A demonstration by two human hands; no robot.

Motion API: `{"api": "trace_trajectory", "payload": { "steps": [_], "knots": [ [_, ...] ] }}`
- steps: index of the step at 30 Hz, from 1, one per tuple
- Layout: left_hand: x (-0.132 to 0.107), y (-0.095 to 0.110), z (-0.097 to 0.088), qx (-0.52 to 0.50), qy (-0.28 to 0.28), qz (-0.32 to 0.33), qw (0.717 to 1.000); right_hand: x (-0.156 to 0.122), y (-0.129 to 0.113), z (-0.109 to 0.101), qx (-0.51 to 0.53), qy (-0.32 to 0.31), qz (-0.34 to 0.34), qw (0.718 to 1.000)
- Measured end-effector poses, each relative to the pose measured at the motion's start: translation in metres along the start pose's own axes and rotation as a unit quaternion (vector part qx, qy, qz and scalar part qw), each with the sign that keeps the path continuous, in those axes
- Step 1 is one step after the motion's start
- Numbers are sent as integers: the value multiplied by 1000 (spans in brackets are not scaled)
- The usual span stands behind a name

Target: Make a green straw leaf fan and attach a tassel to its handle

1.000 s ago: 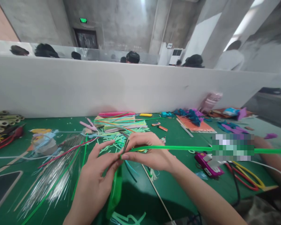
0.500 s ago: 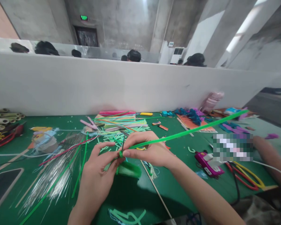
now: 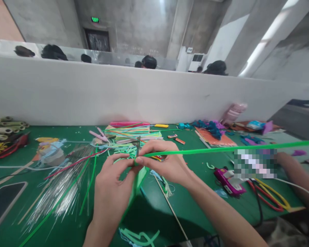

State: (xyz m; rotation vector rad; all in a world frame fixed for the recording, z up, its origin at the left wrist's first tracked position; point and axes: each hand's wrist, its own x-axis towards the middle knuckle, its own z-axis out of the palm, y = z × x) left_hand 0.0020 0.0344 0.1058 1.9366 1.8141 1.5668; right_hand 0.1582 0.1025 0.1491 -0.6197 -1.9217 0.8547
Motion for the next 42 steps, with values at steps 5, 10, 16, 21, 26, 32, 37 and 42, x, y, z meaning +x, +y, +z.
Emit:
{"api": "trace_trajectory", "payload": {
  "steps": [5, 10, 16, 21, 26, 32, 37, 42],
  "knots": [
    [2, -1, -8, 1, -29, 27, 999, 1, 5, -6, 75, -28, 13, 997],
    [1, -8, -5, -85, -128, -42, 987, -1, 10, 0, 123, -22, 80, 989],
    [2, -2, -2, -24, -33, -81, 996, -3, 5, 8, 89, 16, 116, 989],
    [2, -6, -6, -65, -16, -52, 996, -3, 6, 9, 125, -16, 51, 991],
    [3, -13, -10, -75, -57, -21, 995, -3, 12, 8, 174, -38, 67, 982],
    [5, -13, -9, -88, -132, -31, 987, -4, 12, 6, 97, -25, 60, 993],
    [4, -8, -3, -41, -37, -62, 997, -5, 14, 9, 88, 8, 62, 994],
    [0, -7, -3, -51, -34, -40, 997, -2, 16, 5, 153, -33, 78, 985]
  ]
}}
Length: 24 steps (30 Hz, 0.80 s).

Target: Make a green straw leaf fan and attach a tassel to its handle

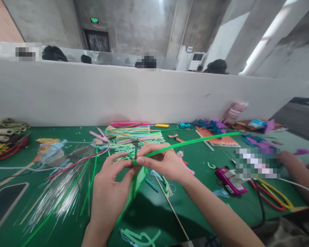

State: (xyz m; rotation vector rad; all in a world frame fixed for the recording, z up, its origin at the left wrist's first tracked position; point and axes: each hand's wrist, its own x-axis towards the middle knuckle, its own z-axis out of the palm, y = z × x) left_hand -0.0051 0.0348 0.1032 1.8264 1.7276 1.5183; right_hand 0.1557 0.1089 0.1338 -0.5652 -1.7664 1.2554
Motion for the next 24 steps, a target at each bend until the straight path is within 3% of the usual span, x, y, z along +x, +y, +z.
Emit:
{"api": "trace_trajectory", "payload": {
  "steps": [5, 9, 11, 13, 16, 24],
  "knots": [
    [5, -5, -7, 7, -51, 70, 996, 2, -1, -5, 21, -29, 6, 999],
    [8, -7, -6, 1, -111, 67, 992, 1, -1, -4, -34, -10, -22, 999],
    [5, -6, -2, 19, -78, 54, 995, 0, -2, -1, -77, 12, -22, 997],
    [2, -3, 4, 48, -10, 48, 998, 0, -3, 1, -103, 29, -17, 994],
    [-2, 2, 9, 53, 57, 42, 996, 0, -5, 2, -98, 33, -14, 995],
    [3, -2, 1, -26, -38, 31, 998, 2, -3, -7, 2, -37, -23, 999]
  ]
}}
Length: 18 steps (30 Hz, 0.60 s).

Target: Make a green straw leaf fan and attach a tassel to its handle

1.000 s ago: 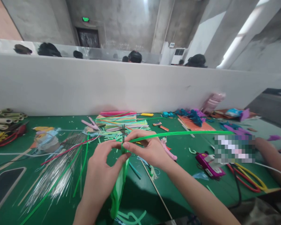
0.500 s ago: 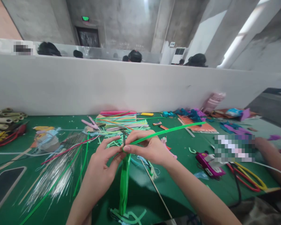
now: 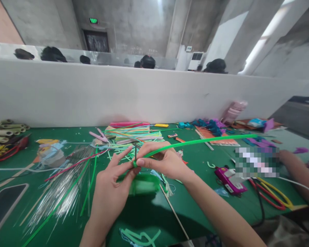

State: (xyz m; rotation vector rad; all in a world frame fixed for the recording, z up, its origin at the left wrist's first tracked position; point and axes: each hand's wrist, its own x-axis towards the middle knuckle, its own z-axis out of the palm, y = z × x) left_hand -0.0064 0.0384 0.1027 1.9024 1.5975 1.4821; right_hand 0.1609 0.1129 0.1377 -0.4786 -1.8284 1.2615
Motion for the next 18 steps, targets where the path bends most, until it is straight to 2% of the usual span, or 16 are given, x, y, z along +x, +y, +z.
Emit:
{"api": "trace_trajectory", "payload": {
  "steps": [3, 6, 8, 10, 13, 16, 18],
  "knots": [
    [1, -2, -1, -13, -40, -10, 999, 0, 3, -1, 33, -3, 11, 999],
    [3, -1, -1, -20, -61, -26, 998, 1, 3, 1, 9, 16, 18, 1000],
    [3, 1, 0, -1, -32, -44, 999, 1, 3, 3, -33, 45, 19, 998],
    [2, 3, 1, 25, 21, -63, 997, 1, 2, 5, -53, 65, 16, 996],
    [0, 5, 4, 34, 67, -72, 995, 0, 1, 8, -48, 68, 9, 997],
    [-3, 2, 2, -2, 72, -59, 996, 1, 0, 8, -19, 49, 26, 998],
    [-3, 0, -1, -38, 52, -48, 997, 1, -1, 6, 24, 18, 37, 999]
  ]
}}
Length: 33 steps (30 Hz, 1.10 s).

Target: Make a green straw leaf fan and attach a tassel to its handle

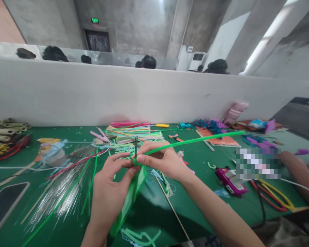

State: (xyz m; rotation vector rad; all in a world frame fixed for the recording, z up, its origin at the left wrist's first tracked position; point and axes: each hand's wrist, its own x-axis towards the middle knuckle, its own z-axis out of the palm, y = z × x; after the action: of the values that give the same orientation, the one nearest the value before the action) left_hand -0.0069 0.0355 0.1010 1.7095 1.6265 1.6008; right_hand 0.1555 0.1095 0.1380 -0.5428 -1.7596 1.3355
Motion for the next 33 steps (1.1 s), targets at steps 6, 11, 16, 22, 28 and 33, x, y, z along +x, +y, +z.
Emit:
{"api": "trace_trajectory", "payload": {
  "steps": [6, 11, 16, 22, 28, 33],
  "knots": [
    [8, -2, -11, -58, -143, 14, 988, -2, 0, -3, 93, -48, 39, 994],
    [8, -1, -11, 28, -155, 27, 987, -1, 1, 1, -24, 11, -19, 999],
    [0, 6, 3, 106, -2, 34, 994, -1, -1, 8, -105, 64, -64, 990],
    [-5, 8, 7, 81, 36, 45, 995, -3, -4, 4, -80, 37, -66, 994],
    [-2, 4, -2, 36, -46, 30, 998, -3, 1, -1, -36, 11, -47, 998],
    [1, 2, 1, 57, -60, 34, 996, -1, 5, 0, -53, 30, -56, 997]
  ]
}}
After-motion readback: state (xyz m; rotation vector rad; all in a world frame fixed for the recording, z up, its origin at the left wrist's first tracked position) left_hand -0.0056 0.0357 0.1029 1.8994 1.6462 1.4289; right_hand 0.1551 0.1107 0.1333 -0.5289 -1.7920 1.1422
